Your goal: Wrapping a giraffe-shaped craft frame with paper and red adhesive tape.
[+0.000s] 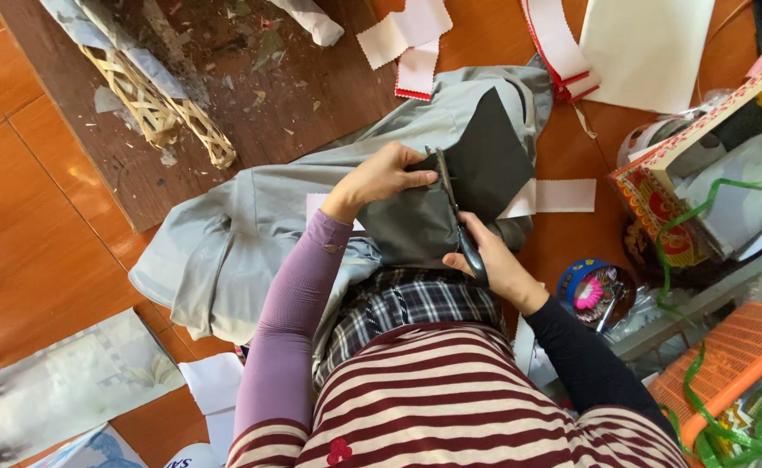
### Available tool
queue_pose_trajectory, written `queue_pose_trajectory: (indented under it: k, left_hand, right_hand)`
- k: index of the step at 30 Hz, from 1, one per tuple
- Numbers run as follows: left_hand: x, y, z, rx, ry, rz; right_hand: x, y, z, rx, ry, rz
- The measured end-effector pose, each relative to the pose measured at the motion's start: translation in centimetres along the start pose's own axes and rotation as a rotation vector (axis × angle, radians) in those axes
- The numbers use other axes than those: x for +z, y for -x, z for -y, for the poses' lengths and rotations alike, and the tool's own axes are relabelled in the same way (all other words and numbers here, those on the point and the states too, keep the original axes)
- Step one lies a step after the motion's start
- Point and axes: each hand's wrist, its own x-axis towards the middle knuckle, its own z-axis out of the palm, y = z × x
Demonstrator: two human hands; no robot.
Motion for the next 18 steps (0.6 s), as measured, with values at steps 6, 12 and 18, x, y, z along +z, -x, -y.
queue_pose_trajectory:
  k: [6,12,18]
  left_hand:
    - [-0.6,0.0,1.2,-0.008,-0.014,0.003]
    - [-0.3,1.3,-2.0,-0.005,-0.147,0.072]
    - [-2.6,3.4,-1.8,-0.010,-0.119,0.162]
  right_hand:
    - [-0.9,-0.3,4.6,0.410,-0.160,0.006]
    - [-2.1,-1.7,4.2,0.117,0.060,0.077]
    - [-1.5,-0.3,2.2,-0.059,-0.154,0.072]
